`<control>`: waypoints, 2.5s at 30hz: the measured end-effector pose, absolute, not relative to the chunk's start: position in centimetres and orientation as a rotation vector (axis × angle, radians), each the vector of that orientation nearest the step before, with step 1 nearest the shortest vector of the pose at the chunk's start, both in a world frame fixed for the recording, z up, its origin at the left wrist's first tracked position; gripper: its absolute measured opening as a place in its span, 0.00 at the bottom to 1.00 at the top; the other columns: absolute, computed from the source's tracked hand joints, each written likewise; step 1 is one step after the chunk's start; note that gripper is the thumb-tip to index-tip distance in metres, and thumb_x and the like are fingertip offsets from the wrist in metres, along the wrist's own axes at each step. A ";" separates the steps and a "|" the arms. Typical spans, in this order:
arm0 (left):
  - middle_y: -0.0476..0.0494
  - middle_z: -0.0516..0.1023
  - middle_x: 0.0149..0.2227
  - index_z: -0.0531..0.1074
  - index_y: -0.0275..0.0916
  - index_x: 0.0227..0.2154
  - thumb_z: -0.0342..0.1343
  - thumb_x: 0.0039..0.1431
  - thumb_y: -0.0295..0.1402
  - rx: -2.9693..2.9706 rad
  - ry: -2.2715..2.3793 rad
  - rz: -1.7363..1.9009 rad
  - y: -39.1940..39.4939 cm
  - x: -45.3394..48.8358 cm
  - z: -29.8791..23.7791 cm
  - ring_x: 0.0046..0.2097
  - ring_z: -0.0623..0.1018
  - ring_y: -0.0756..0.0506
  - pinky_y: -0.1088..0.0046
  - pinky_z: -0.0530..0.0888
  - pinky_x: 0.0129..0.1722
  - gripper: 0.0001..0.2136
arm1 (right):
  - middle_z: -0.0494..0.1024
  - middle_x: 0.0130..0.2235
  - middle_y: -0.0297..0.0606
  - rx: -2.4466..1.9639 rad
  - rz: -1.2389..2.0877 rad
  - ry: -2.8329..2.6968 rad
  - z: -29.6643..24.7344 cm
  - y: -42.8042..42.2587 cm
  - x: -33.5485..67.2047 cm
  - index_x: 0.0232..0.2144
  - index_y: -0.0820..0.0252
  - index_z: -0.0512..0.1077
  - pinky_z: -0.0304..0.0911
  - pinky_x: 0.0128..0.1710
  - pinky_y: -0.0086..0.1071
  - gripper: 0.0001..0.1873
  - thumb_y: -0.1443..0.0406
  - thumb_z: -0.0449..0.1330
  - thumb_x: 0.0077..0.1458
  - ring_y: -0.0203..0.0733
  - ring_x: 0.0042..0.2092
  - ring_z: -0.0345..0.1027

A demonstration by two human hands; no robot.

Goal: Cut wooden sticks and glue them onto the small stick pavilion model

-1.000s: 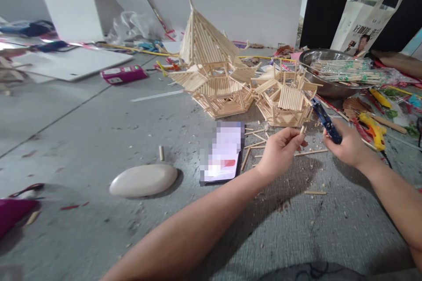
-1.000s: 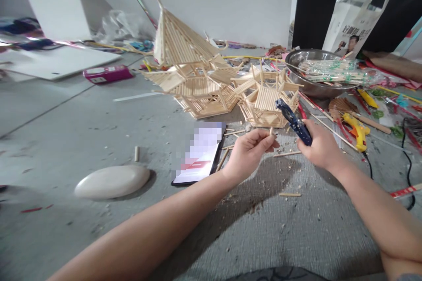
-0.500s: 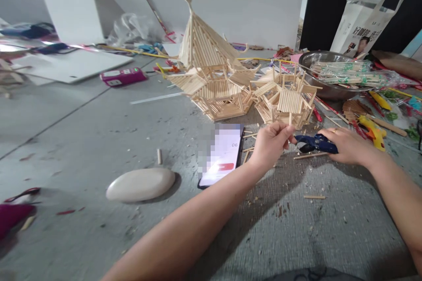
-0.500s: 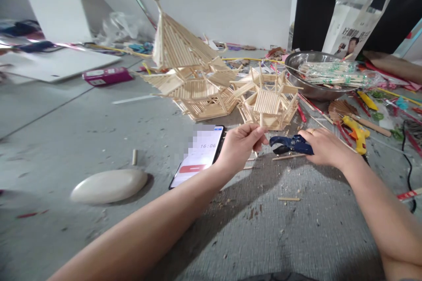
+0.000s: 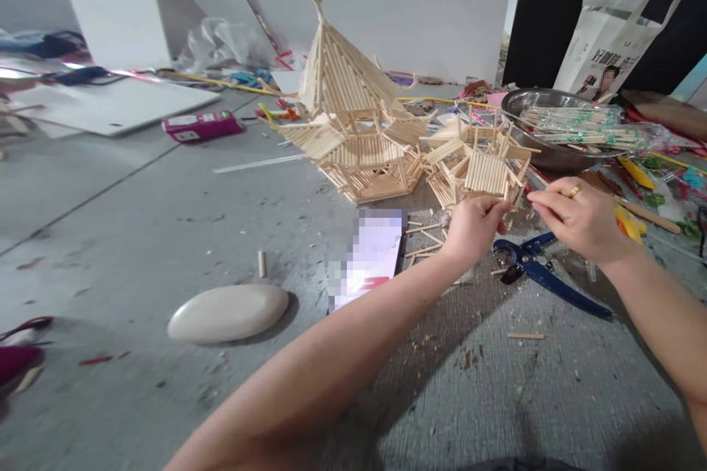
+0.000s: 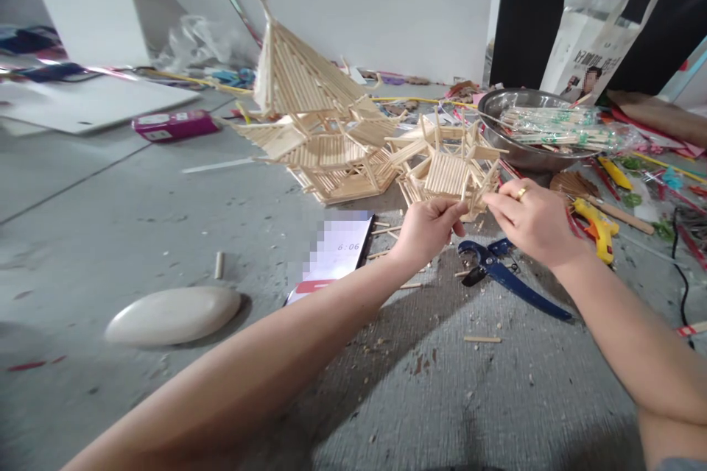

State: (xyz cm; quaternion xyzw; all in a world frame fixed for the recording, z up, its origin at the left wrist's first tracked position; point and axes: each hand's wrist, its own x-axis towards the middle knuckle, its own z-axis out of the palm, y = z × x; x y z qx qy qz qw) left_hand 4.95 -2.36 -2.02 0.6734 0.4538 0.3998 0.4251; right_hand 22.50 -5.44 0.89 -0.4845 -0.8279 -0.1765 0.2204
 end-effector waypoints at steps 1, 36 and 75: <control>0.51 0.69 0.14 0.71 0.37 0.18 0.49 0.54 0.37 1.680 1.127 1.008 -2.2 5.1 -2.0 0.17 0.63 0.54 0.77 0.60 0.20 0.14 | 0.74 0.33 0.38 -1.327 -0.518 -2.310 1.2 -5.1 21.9 0.37 0.52 0.73 0.62 0.35 0.34 0.13 0.63 0.49 0.57 0.40 0.36 0.66; 0.57 0.60 0.12 0.64 0.36 0.18 0.57 0.48 0.40 0.867 0.889 1.143 -2.0 7.7 -3.1 0.13 0.56 0.58 0.79 0.50 0.13 0.13 | 0.72 0.33 0.39 -1.400 -0.624 -2.149 -1.5 -1.2 20.8 0.38 0.49 0.73 0.52 0.37 0.38 0.15 0.60 0.47 0.57 0.44 0.36 0.60; 0.56 0.61 0.12 0.67 0.35 0.19 0.58 0.43 0.28 0.794 0.718 1.051 -1.2 7.1 -3.0 0.14 0.58 0.58 0.79 0.52 0.14 0.06 | 0.74 0.37 0.39 -1.186 -0.826 -2.125 -2.1 -0.7 21.2 0.40 0.54 0.72 0.55 0.40 0.37 0.13 0.65 0.51 0.54 0.44 0.41 0.61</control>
